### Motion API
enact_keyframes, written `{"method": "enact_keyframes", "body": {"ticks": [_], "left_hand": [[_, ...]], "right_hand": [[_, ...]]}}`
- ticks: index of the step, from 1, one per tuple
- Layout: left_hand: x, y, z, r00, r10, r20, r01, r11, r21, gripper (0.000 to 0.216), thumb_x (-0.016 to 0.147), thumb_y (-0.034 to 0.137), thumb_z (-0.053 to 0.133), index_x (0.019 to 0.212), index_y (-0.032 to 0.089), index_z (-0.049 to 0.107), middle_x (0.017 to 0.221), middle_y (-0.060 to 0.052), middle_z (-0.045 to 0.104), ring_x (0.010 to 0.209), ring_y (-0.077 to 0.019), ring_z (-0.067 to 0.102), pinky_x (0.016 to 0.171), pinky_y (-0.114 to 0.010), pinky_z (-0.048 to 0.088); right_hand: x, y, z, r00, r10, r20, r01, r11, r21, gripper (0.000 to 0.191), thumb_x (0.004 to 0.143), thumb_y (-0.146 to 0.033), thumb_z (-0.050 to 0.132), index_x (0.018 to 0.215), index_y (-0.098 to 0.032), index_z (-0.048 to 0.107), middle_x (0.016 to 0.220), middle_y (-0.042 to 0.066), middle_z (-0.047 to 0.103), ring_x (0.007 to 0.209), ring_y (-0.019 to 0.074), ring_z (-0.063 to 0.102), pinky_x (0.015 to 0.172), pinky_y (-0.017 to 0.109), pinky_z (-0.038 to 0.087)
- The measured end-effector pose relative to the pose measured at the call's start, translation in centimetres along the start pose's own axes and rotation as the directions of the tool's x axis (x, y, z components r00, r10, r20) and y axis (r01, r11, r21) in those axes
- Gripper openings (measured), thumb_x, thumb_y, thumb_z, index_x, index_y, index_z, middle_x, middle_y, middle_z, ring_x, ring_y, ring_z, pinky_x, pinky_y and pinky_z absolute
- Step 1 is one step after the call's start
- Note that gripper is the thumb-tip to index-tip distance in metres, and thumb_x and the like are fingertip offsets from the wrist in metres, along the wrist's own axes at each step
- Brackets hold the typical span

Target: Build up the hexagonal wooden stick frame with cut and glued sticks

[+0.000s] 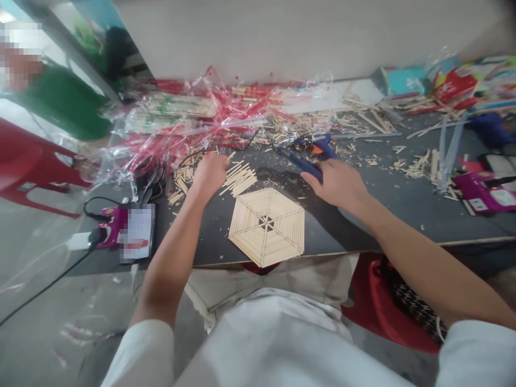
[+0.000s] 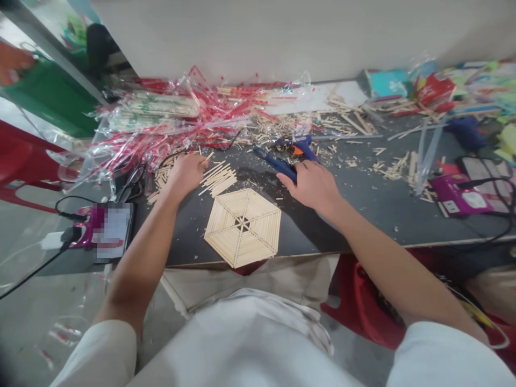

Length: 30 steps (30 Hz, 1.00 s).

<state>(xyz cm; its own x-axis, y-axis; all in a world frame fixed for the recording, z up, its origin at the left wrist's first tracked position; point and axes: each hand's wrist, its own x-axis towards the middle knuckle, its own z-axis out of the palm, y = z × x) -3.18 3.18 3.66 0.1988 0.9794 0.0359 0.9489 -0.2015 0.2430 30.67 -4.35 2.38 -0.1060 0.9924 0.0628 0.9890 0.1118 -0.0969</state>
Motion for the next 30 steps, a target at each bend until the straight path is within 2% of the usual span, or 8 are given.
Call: {"method": "enact_keyframes", "body": {"ticks": [3, 7, 11, 14, 19, 23, 26, 30], "left_hand": [[-1.6, -1.4, 0.7, 0.995, -0.003, -0.102, -0.006, 0.996, -0.094, 0.027, 0.099, 0.021, 0.051, 0.085, 0.02, 0.073, 0.083, -0.011, 0.076, 0.082, -0.0256, 0.068, 0.075, -0.033, 0.046], [-3.3, -2.8, 2.0, 0.972, 0.006, -0.236, -0.077, 0.953, -0.294, 0.031, 0.103, 0.022, 0.044, 0.102, 0.02, 0.075, 0.098, -0.009, 0.081, 0.085, -0.0207, 0.071, 0.084, -0.032, 0.052], [-4.2, -2.8, 3.1, 0.964, -0.036, -0.263, -0.092, 0.885, -0.456, 0.034, 0.105, 0.021, 0.038, 0.112, 0.02, 0.072, 0.095, -0.005, 0.078, 0.07, -0.0139, 0.066, 0.077, -0.028, 0.052], [-4.6, -2.2, 3.3, 0.964, -0.073, -0.255, -0.057, 0.881, -0.469, 0.036, 0.107, 0.023, 0.037, 0.117, 0.02, 0.071, 0.092, -0.006, 0.076, 0.076, -0.0153, 0.066, 0.079, -0.028, 0.051], [-5.0, -1.1, 2.3, 0.977, -0.068, -0.204, -0.013, 0.93, -0.368, 0.038, 0.109, 0.028, 0.037, 0.124, 0.018, 0.07, 0.091, -0.008, 0.074, 0.079, -0.0193, 0.061, 0.086, -0.032, 0.046], [-5.5, -0.6, 1.6, 0.989, -0.017, -0.148, -0.031, 0.949, -0.315, 0.034, 0.105, 0.036, 0.046, 0.098, 0.018, 0.074, 0.081, -0.006, 0.068, 0.075, -0.0197, 0.056, 0.077, -0.032, 0.042], [-5.9, -0.5, 1.1, 0.998, 0.063, -0.024, -0.068, 0.945, -0.321, 0.032, 0.098, 0.041, 0.058, 0.088, 0.017, 0.075, 0.067, -0.001, 0.058, 0.067, -0.0168, 0.05, 0.07, -0.03, 0.037], [-6.6, -0.6, 0.1, 0.972, 0.186, 0.143, -0.115, 0.909, -0.401, 0.031, 0.09, 0.045, 0.07, 0.095, 0.017, 0.082, 0.061, 0.004, 0.05, 0.062, -0.0129, 0.044, 0.069, -0.028, 0.036]], "right_hand": [[-0.3, 0.5, -0.1, 0.999, 0.024, 0.021, -0.023, 0.998, -0.059, 0.066, 0.107, -0.06, 0.037, 0.126, -0.008, 0.071, 0.118, 0.025, 0.073, 0.111, 0.0389, 0.069, 0.095, 0.047, 0.053], [-2.2, 1.0, 0.5, 0.996, 0.084, -0.027, -0.087, 0.985, -0.148, 0.068, 0.108, -0.058, 0.04, 0.131, -0.001, 0.067, 0.123, 0.03, 0.07, 0.118, 0.0426, 0.066, 0.104, 0.05, 0.049], [-4.0, 1.9, 2.1, 0.99, 0.106, -0.091, -0.118, 0.983, -0.141, 0.073, 0.109, -0.056, 0.038, 0.145, 0.004, 0.059, 0.137, 0.034, 0.063, 0.13, 0.0464, 0.059, 0.109, 0.055, 0.045], [-4.6, 2.3, 3.2, 0.985, 0.107, -0.137, -0.118, 0.991, -0.071, 0.075, 0.109, -0.054, 0.038, 0.154, 0.004, 0.052, 0.147, 0.033, 0.059, 0.138, 0.0459, 0.053, 0.116, 0.055, 0.042], [-4.6, 2.3, 4.1, 0.97, 0.146, -0.196, -0.144, 0.989, 0.024, 0.076, 0.108, -0.055, 0.042, 0.158, 0.001, 0.051, 0.152, 0.033, 0.057, 0.142, 0.0449, 0.051, 0.12, 0.058, 0.038], [-4.5, 2.4, 4.4, 0.958, 0.182, -0.222, -0.173, 0.983, 0.061, 0.076, 0.107, -0.058, 0.041, 0.157, -0.001, 0.053, 0.151, 0.031, 0.059, 0.141, 0.0448, 0.052, 0.119, 0.059, 0.038], [-4.6, 2.4, 4.4, 0.957, 0.188, -0.223, -0.176, 0.982, 0.071, 0.078, 0.108, -0.059, 0.04, 0.157, 0.0, 0.053, 0.152, 0.032, 0.059, 0.142, 0.0452, 0.051, 0.12, 0.059, 0.038], [-4.6, 2.3, 4.3, 0.957, 0.191, -0.217, -0.18, 0.981, 0.069, 0.078, 0.107, -0.058, 0.043, 0.156, 0.002, 0.053, 0.15, 0.031, 0.06, 0.142, 0.045, 0.052, 0.122, 0.056, 0.038]]}}
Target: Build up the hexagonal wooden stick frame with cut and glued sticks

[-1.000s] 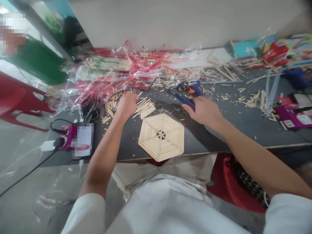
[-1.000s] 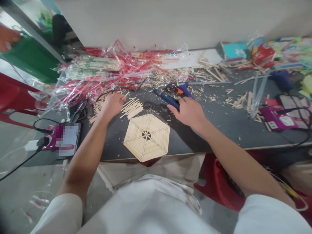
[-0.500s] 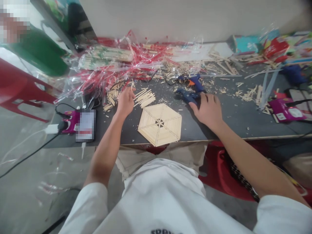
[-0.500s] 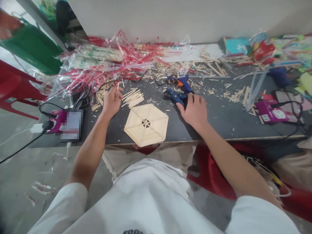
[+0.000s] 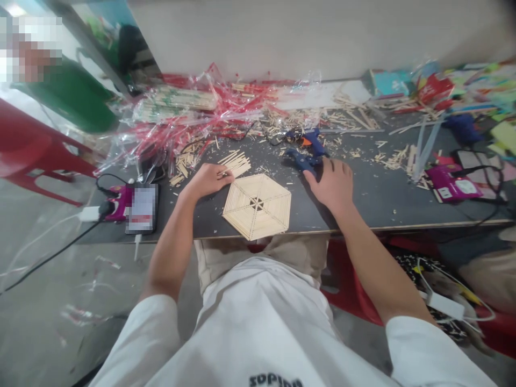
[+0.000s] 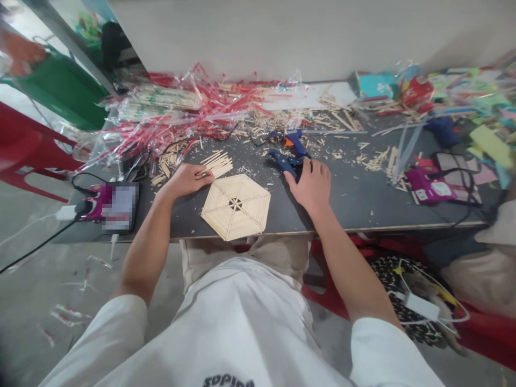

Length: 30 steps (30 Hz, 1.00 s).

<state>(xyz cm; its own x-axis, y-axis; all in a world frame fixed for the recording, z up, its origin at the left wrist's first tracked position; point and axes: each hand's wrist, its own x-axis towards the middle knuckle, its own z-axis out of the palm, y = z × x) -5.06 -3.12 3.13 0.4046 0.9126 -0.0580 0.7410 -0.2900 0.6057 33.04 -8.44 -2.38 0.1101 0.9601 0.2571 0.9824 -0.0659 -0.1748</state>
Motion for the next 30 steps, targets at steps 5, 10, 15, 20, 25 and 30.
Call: {"method": "enact_keyframes", "body": {"ticks": [5, 10, 15, 20, 25, 30], "left_hand": [[-0.4, 0.5, -0.5, 0.994, -0.005, 0.105, 0.011, 0.998, -0.055, 0.04, 0.077, 0.045, 0.083, 0.107, 0.019, 0.081, 0.059, 0.009, 0.036, 0.06, -0.0121, 0.035, 0.067, -0.027, 0.032], [-0.1, 0.5, -0.4, 0.993, -0.031, 0.111, 0.035, 0.999, -0.033, 0.054, 0.07, 0.046, 0.09, 0.115, 0.019, 0.08, 0.059, 0.009, 0.039, 0.065, -0.0151, 0.043, 0.071, -0.028, 0.036], [0.0, 0.5, -0.3, 0.994, -0.037, 0.103, 0.038, 0.999, -0.012, 0.044, 0.075, 0.041, 0.09, 0.112, 0.02, 0.081, 0.06, 0.007, 0.047, 0.066, -0.0156, 0.052, 0.072, -0.027, 0.04], [0.0, 0.8, -0.1, 0.995, -0.022, 0.093, 0.023, 1.0, -0.006, 0.039, 0.078, 0.038, 0.089, 0.111, 0.02, 0.082, 0.061, 0.006, 0.052, 0.067, -0.0154, 0.055, 0.072, -0.027, 0.041], [0.1, 1.0, 0.0, 0.994, -0.034, 0.104, 0.035, 0.999, -0.007, 0.037, 0.079, 0.036, 0.09, 0.112, 0.02, 0.082, 0.063, 0.006, 0.053, 0.066, -0.0146, 0.053, 0.073, -0.028, 0.041], [0.2, 1.1, 0.1, 0.996, -0.006, 0.092, 0.005, 1.0, 0.014, 0.035, 0.081, 0.038, 0.087, 0.109, 0.018, 0.082, 0.062, 0.005, 0.054, 0.067, -0.0153, 0.054, 0.072, -0.027, 0.041]], "right_hand": [[-0.1, -0.1, -0.1, 1.0, 0.001, -0.009, -0.001, 1.0, -0.005, 0.078, 0.107, -0.058, 0.042, 0.156, 0.002, 0.053, 0.148, 0.032, 0.06, 0.141, 0.0459, 0.053, 0.121, 0.057, 0.038], [-0.4, 0.4, -0.2, 1.0, 0.014, -0.003, -0.014, 1.0, 0.022, 0.077, 0.106, -0.058, 0.044, 0.156, 0.0, 0.054, 0.152, 0.032, 0.058, 0.143, 0.046, 0.051, 0.122, 0.058, 0.037], [-0.8, 0.8, -0.2, 0.996, 0.089, -0.025, -0.088, 0.996, 0.035, 0.074, 0.104, -0.057, 0.047, 0.154, -0.003, 0.056, 0.15, 0.031, 0.06, 0.143, 0.0458, 0.052, 0.121, 0.06, 0.037], [-1.3, 0.4, -0.8, 0.975, 0.204, -0.086, -0.204, 0.979, 0.014, 0.072, 0.103, -0.053, 0.051, 0.151, 0.001, 0.058, 0.15, 0.034, 0.059, 0.145, 0.0491, 0.049, 0.123, 0.065, 0.034], [-0.4, -2.9, -2.9, 1.0, -0.025, -0.013, 0.027, 0.976, 0.216, 0.041, 0.102, -0.035, 0.056, 0.129, -0.011, 0.075, 0.146, 0.025, 0.064, 0.143, 0.04, 0.055, 0.124, 0.057, 0.04], [4.2, -8.0, -3.5, 0.828, -0.426, 0.364, 0.145, 0.79, 0.595, 0.038, 0.083, -0.038, 0.085, 0.116, -0.02, 0.08, 0.12, 0.011, 0.076, 0.091, 0.0233, 0.072, 0.094, 0.042, 0.057]]}}
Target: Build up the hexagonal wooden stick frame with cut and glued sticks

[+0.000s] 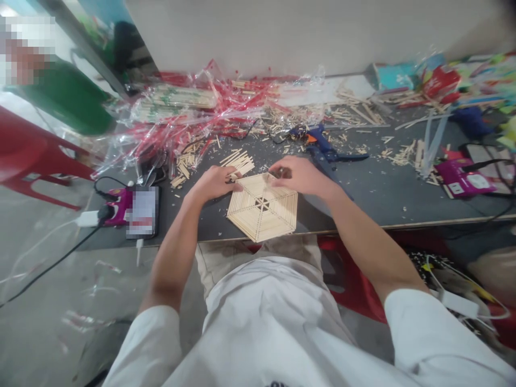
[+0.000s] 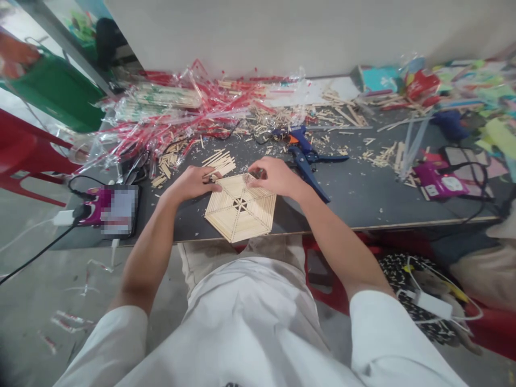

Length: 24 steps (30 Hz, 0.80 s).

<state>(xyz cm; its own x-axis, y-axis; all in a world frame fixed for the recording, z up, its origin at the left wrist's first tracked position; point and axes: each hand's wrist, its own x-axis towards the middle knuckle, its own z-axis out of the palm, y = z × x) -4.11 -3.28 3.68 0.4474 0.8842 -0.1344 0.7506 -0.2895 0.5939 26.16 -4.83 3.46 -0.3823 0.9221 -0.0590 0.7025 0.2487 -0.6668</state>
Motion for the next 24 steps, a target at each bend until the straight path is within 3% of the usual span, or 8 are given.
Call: {"method": "enact_keyframes", "body": {"ticks": [2, 5, 7, 11, 18, 24], "left_hand": [[0.1, -0.2, 0.1, 1.0, 0.004, -0.006, -0.004, 1.0, 0.0, 0.033, 0.081, 0.038, 0.085, 0.107, 0.018, 0.082, 0.061, 0.006, 0.053, 0.066, -0.0151, 0.052, 0.071, -0.027, 0.04], [0.3, -0.6, 0.3, 1.0, 0.005, -0.014, -0.005, 1.0, -0.011, 0.034, 0.08, 0.041, 0.086, 0.105, 0.019, 0.082, 0.06, 0.006, 0.052, 0.064, -0.0146, 0.05, 0.069, -0.027, 0.039], [0.4, -0.7, 0.4, 1.0, -0.003, -0.014, 0.003, 1.0, -0.01, 0.034, 0.08, 0.042, 0.086, 0.104, 0.018, 0.081, 0.06, 0.006, 0.052, 0.063, -0.0146, 0.049, 0.069, -0.027, 0.038], [0.3, -0.5, 0.3, 1.0, -0.014, -0.01, 0.014, 1.0, -0.013, 0.035, 0.081, 0.043, 0.086, 0.104, 0.018, 0.081, 0.061, 0.005, 0.054, 0.064, -0.0144, 0.049, 0.068, -0.028, 0.037], [0.2, -0.5, 0.3, 0.999, -0.033, -0.016, 0.033, 0.999, -0.04, 0.034, 0.08, 0.042, 0.087, 0.104, 0.018, 0.081, 0.061, 0.005, 0.054, 0.064, -0.0141, 0.049, 0.068, -0.028, 0.036], [0.3, -0.9, 0.6, 0.999, -0.034, -0.016, 0.033, 0.998, -0.055, 0.037, 0.079, 0.045, 0.087, 0.102, 0.017, 0.08, 0.064, 0.005, 0.056, 0.064, -0.0133, 0.048, 0.068, -0.027, 0.036]], "right_hand": [[2.5, -0.4, -0.4, 0.99, 0.059, 0.128, -0.06, 0.998, 0.004, 0.037, 0.075, -0.033, 0.091, 0.107, -0.018, 0.081, 0.106, 0.01, 0.079, 0.087, 0.023, 0.072, 0.086, 0.04, 0.057], [4.7, 0.0, -0.9, 0.945, 0.142, 0.295, -0.172, 0.982, 0.077, 0.019, 0.082, -0.03, 0.084, 0.095, -0.017, 0.081, 0.084, 0.006, 0.078, 0.073, 0.0197, 0.069, 0.073, 0.037, 0.054], [5.0, 0.4, -0.9, 0.949, 0.174, 0.262, -0.201, 0.977, 0.078, 0.012, 0.089, -0.028, 0.076, 0.091, -0.016, 0.079, 0.073, 0.005, 0.074, 0.064, 0.0169, 0.065, 0.07, 0.036, 0.052], [4.0, 0.9, -0.2, 0.994, 0.111, 0.004, -0.111, 0.993, 0.044, 0.02, 0.099, -0.03, 0.064, 0.096, -0.015, 0.077, 0.063, 0.003, 0.068, 0.063, 0.0162, 0.064, 0.076, 0.035, 0.052], [3.2, 1.5, -0.1, 0.991, -0.06, 0.121, 0.044, 0.991, 0.127, 0.026, 0.084, -0.041, 0.074, 0.097, -0.019, 0.08, 0.096, 0.008, 0.081, 0.083, 0.0209, 0.07, 0.082, 0.037, 0.053], [3.1, 1.4, -0.5, 0.99, -0.056, 0.133, 0.045, 0.995, 0.087, 0.027, 0.078, -0.031, 0.07, 0.099, -0.017, 0.081, 0.092, 0.008, 0.08, 0.082, 0.0206, 0.07, 0.08, 0.036, 0.054]]}}
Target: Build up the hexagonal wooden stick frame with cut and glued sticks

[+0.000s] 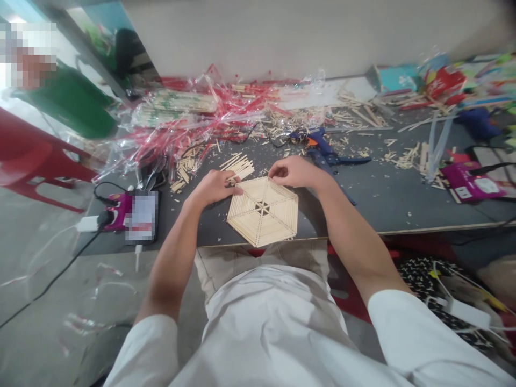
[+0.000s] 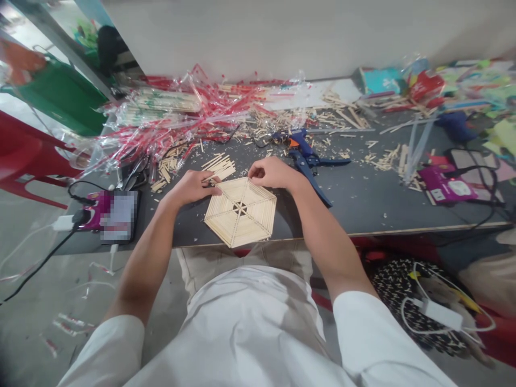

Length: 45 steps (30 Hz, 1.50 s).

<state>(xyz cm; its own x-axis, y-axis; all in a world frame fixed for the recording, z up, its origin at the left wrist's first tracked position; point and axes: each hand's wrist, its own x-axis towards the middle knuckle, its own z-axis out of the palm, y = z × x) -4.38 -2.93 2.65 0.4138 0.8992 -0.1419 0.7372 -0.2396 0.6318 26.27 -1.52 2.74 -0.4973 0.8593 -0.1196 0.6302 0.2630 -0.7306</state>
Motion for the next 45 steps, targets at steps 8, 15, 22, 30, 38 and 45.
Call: {"method": "enact_keyframes", "body": {"ticks": [8, 15, 22, 30, 38, 45], "left_hand": [[-0.2, 0.6, -0.2, 1.0, 0.014, 0.007, -0.015, 0.998, 0.06, 0.034, 0.083, 0.041, 0.087, 0.107, 0.017, 0.082, 0.066, 0.004, 0.057, 0.067, -0.014, 0.053, 0.071, -0.027, 0.038], [-0.4, 1.0, -0.1, 1.0, 0.026, -0.008, -0.024, 0.983, 0.18, 0.026, 0.094, 0.043, 0.076, 0.105, 0.02, 0.081, 0.079, -0.002, 0.073, 0.073, -0.018, 0.063, 0.074, -0.03, 0.04], [0.0, 0.6, 0.4, 0.986, 0.064, -0.155, -0.023, 0.967, 0.254, 0.025, 0.102, 0.04, 0.066, 0.102, 0.02, 0.081, 0.092, -0.007, 0.08, 0.081, -0.0212, 0.068, 0.075, -0.032, 0.043], [0.6, 0.2, 1.4, 0.931, 0.03, -0.365, 0.092, 0.945, 0.314, 0.028, 0.099, 0.041, 0.075, 0.119, 0.021, 0.08, 0.119, -0.009, 0.073, 0.104, -0.0255, 0.073, 0.085, -0.036, 0.054], [1.0, -0.1, 1.6, 0.938, 0.078, -0.338, -0.006, 0.978, 0.209, 0.031, 0.092, 0.04, 0.086, 0.117, 0.023, 0.079, 0.14, -0.007, 0.075, 0.127, -0.0279, 0.072, 0.113, -0.041, 0.053], [1.2, -0.2, 1.4, 0.947, 0.068, -0.313, -0.005, 0.981, 0.195, 0.025, 0.095, 0.04, 0.081, 0.113, 0.023, 0.078, 0.136, -0.006, 0.079, 0.127, -0.0272, 0.073, 0.113, -0.04, 0.054]], "right_hand": [[0.1, 1.0, 0.5, 0.998, -0.041, -0.042, 0.041, 0.999, 0.008, 0.024, 0.079, -0.029, 0.066, 0.097, -0.018, 0.079, 0.087, 0.007, 0.077, 0.076, 0.0194, 0.066, 0.077, 0.035, 0.051], [0.0, 0.6, 0.6, 1.0, -0.019, -0.019, 0.02, 0.998, 0.058, 0.024, 0.085, -0.041, 0.074, 0.095, -0.019, 0.076, 0.088, 0.008, 0.078, 0.082, 0.0223, 0.07, 0.081, 0.038, 0.054], [0.3, 1.2, 0.6, 0.992, -0.043, -0.122, 0.031, 0.995, -0.099, 0.018, 0.092, -0.029, 0.065, 0.099, -0.017, 0.077, 0.087, 0.01, 0.076, 0.079, 0.0211, 0.067, 0.081, 0.039, 0.052], [0.8, 1.5, 1.1, 0.966, -0.076, -0.249, 0.043, 0.99, -0.134, 0.014, 0.092, -0.021, 0.063, 0.098, -0.016, 0.074, 0.084, 0.009, 0.072, 0.074, 0.0193, 0.062, 0.078, 0.038, 0.051], [1.2, 1.2, 1.8, 0.958, -0.117, -0.262, 0.08, 0.986, -0.146, 0.018, 0.096, -0.025, 0.061, 0.099, -0.016, 0.076, 0.087, 0.009, 0.073, 0.073, 0.0184, 0.059, 0.078, 0.037, 0.048], [1.4, 1.0, 2.0, 0.946, -0.13, -0.297, 0.097, 0.987, -0.125, 0.026, 0.103, -0.035, 0.055, 0.095, -0.018, 0.072, 0.088, 0.01, 0.074, 0.075, 0.019, 0.058, 0.079, 0.037, 0.047]]}}
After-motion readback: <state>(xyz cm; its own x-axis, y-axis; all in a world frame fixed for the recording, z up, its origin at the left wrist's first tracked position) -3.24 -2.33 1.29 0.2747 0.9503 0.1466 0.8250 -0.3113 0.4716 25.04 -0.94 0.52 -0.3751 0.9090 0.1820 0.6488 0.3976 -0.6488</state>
